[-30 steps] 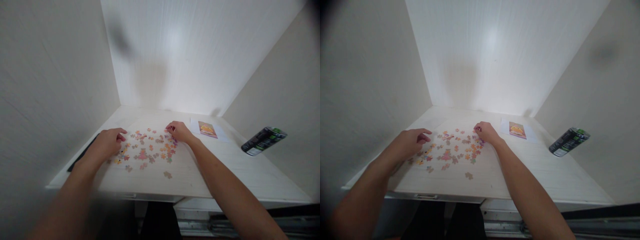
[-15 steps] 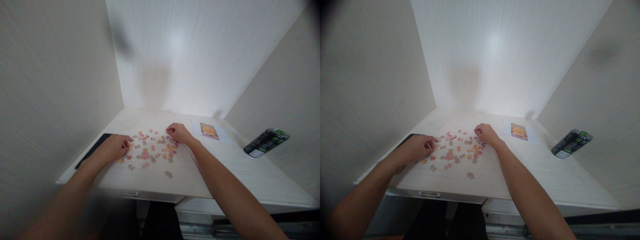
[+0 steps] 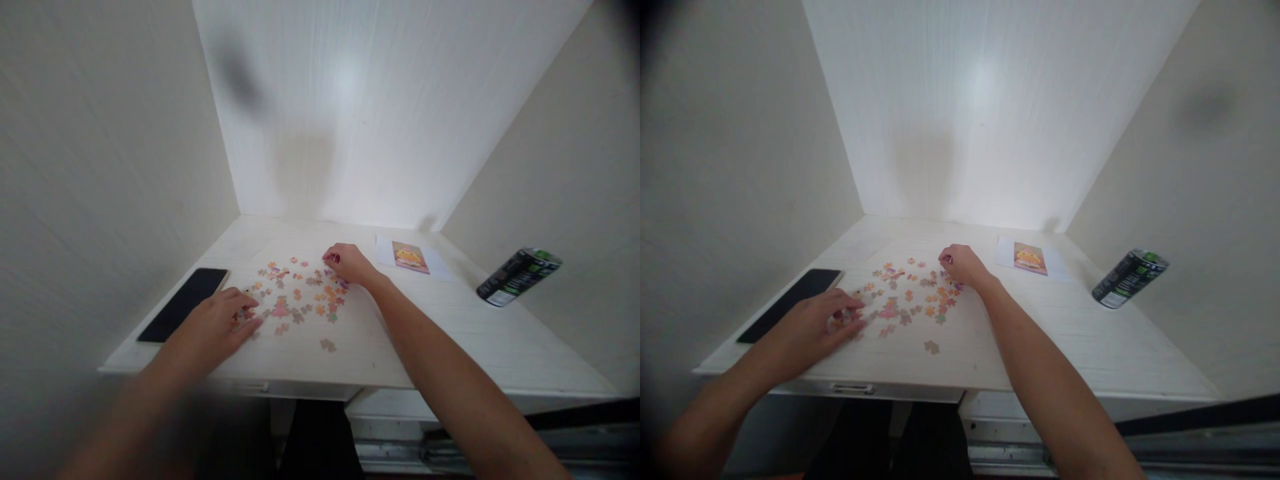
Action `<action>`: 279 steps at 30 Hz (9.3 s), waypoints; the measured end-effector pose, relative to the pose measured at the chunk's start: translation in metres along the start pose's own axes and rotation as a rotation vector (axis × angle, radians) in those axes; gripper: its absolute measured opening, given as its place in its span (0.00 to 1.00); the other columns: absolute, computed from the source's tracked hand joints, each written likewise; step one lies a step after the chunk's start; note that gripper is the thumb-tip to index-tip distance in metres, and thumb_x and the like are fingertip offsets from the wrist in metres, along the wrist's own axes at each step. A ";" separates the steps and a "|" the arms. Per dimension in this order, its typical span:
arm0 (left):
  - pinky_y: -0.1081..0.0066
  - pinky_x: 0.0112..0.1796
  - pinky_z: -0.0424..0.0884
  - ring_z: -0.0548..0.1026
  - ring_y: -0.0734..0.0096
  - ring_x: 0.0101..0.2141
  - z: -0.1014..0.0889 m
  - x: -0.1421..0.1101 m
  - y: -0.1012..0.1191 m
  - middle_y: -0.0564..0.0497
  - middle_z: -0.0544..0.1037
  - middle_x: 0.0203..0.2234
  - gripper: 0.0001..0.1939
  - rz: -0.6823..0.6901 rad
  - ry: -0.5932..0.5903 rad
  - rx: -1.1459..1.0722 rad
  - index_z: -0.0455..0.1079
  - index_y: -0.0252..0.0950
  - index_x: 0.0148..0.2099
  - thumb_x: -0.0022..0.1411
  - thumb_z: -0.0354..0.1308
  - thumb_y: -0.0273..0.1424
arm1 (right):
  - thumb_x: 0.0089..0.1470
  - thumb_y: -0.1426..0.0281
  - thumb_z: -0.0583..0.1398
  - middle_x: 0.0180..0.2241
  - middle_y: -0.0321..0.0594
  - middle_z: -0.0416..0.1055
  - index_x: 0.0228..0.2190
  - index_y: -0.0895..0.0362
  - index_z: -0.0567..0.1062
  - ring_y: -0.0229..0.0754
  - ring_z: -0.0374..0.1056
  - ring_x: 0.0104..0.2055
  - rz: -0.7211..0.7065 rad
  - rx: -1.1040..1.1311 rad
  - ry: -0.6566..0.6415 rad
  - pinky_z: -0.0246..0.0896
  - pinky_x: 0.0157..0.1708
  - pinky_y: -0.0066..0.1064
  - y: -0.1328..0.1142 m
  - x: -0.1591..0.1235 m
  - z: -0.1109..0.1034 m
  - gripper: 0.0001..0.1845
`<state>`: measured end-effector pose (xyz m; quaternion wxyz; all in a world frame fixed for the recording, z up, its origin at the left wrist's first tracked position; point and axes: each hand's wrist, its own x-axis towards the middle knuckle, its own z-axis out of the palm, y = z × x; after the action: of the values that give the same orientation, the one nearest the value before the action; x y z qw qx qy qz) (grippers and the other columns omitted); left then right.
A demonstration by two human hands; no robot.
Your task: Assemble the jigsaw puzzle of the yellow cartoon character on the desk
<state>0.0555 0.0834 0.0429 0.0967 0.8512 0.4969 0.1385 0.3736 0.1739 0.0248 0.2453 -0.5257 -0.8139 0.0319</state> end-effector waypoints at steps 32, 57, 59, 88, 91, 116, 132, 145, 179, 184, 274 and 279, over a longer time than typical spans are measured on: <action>0.59 0.52 0.70 0.74 0.64 0.46 0.040 -0.012 -0.006 0.47 0.77 0.44 0.14 0.130 0.303 -0.088 0.71 0.37 0.46 0.63 0.47 0.29 | 0.52 0.72 0.59 0.30 0.42 0.78 0.32 0.59 0.80 0.36 0.70 0.28 0.184 0.039 -0.194 0.60 0.30 0.26 0.014 -0.005 -0.025 0.09; 0.61 0.53 0.70 0.74 0.65 0.46 0.039 -0.012 -0.007 0.48 0.77 0.44 0.14 0.147 0.349 -0.088 0.71 0.38 0.46 0.62 0.48 0.29 | 0.43 0.76 0.65 0.31 0.37 0.79 0.32 0.55 0.81 0.38 0.72 0.31 0.041 0.178 -0.618 0.63 0.29 0.25 0.006 -0.010 -0.035 0.11; 0.62 0.52 0.70 0.74 0.65 0.46 0.039 -0.012 -0.008 0.48 0.77 0.43 0.14 0.154 0.358 -0.090 0.71 0.38 0.46 0.62 0.48 0.28 | 0.42 0.78 0.64 0.33 0.39 0.79 0.35 0.56 0.80 0.39 0.73 0.33 0.051 0.229 -0.591 0.65 0.32 0.25 0.009 -0.010 -0.035 0.14; 0.66 0.47 0.70 0.74 0.71 0.43 0.040 -0.014 -0.006 0.52 0.77 0.41 0.10 0.172 0.377 -0.120 0.72 0.40 0.45 0.64 0.51 0.29 | 0.45 0.66 0.65 0.27 0.38 0.76 0.34 0.58 0.81 0.36 0.67 0.28 0.011 0.224 -0.590 0.57 0.27 0.26 -0.017 -0.006 -0.031 0.13; 0.66 0.47 0.70 0.74 0.71 0.43 0.040 -0.015 -0.007 0.52 0.77 0.41 0.11 0.155 0.371 -0.120 0.72 0.40 0.45 0.64 0.51 0.29 | 0.45 0.67 0.65 0.27 0.39 0.77 0.32 0.57 0.81 0.36 0.68 0.27 -0.023 0.197 -0.627 0.57 0.26 0.25 -0.030 -0.006 -0.024 0.11; 0.55 0.55 0.64 0.67 0.63 0.50 0.031 -0.022 0.009 0.47 0.72 0.49 0.17 0.238 0.169 0.000 0.68 0.39 0.54 0.64 0.47 0.29 | 0.48 0.74 0.59 0.24 0.36 0.72 0.30 0.59 0.76 0.33 0.64 0.25 -0.077 0.375 -0.467 0.57 0.24 0.24 -0.076 -0.012 -0.001 0.05; 0.51 0.60 0.58 0.63 0.61 0.57 0.031 -0.022 0.012 0.47 0.69 0.56 0.21 0.234 0.095 0.051 0.64 0.40 0.59 0.65 0.47 0.35 | 0.50 0.74 0.58 0.23 0.34 0.72 0.38 0.57 0.78 0.32 0.64 0.24 -0.055 0.413 -0.451 0.57 0.25 0.24 -0.090 -0.014 0.015 0.13; 0.51 0.57 0.61 0.64 0.58 0.54 0.029 -0.021 0.015 0.46 0.67 0.53 0.21 0.195 0.072 0.055 0.64 0.46 0.59 0.66 0.47 0.41 | 0.50 0.70 0.61 0.26 0.37 0.75 0.35 0.59 0.79 0.33 0.67 0.27 -0.054 0.338 -0.407 0.57 0.29 0.25 -0.095 -0.014 0.022 0.10; 0.52 0.57 0.60 0.63 0.57 0.54 0.029 -0.023 0.016 0.45 0.66 0.53 0.22 0.176 0.086 0.048 0.64 0.45 0.59 0.64 0.49 0.40 | 0.56 0.68 0.59 0.32 0.40 0.72 0.39 0.53 0.81 0.37 0.65 0.34 -0.345 0.200 -0.389 0.57 0.38 0.28 -0.099 -0.016 0.013 0.11; 0.52 0.57 0.61 0.64 0.58 0.54 0.027 -0.022 0.017 0.46 0.68 0.53 0.22 0.168 0.082 0.042 0.64 0.45 0.59 0.64 0.50 0.40 | 0.57 0.68 0.59 0.33 0.40 0.73 0.38 0.52 0.82 0.37 0.66 0.33 -0.370 0.165 -0.375 0.57 0.37 0.29 -0.099 -0.017 0.013 0.11; 0.58 0.41 0.69 0.76 0.53 0.40 0.016 0.034 -0.024 0.42 0.80 0.38 0.16 -0.061 0.179 0.084 0.75 0.38 0.43 0.55 0.51 0.31 | 0.55 0.71 0.58 0.36 0.43 0.75 0.41 0.58 0.75 0.43 0.68 0.38 0.271 0.111 0.452 0.62 0.44 0.37 -0.111 -0.116 0.020 0.11; 0.65 0.36 0.69 0.75 0.62 0.34 0.018 0.047 -0.036 0.46 0.79 0.35 0.16 -0.048 0.124 0.040 0.74 0.39 0.44 0.53 0.53 0.34 | 0.55 0.72 0.58 0.36 0.43 0.75 0.42 0.58 0.75 0.42 0.69 0.37 0.278 0.146 0.452 0.63 0.44 0.36 -0.110 -0.118 0.018 0.12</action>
<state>0.0541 0.1416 0.0221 0.0520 0.8307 0.5247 0.1786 0.3116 0.0256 0.0001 0.4512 -0.6071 -0.6541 0.0059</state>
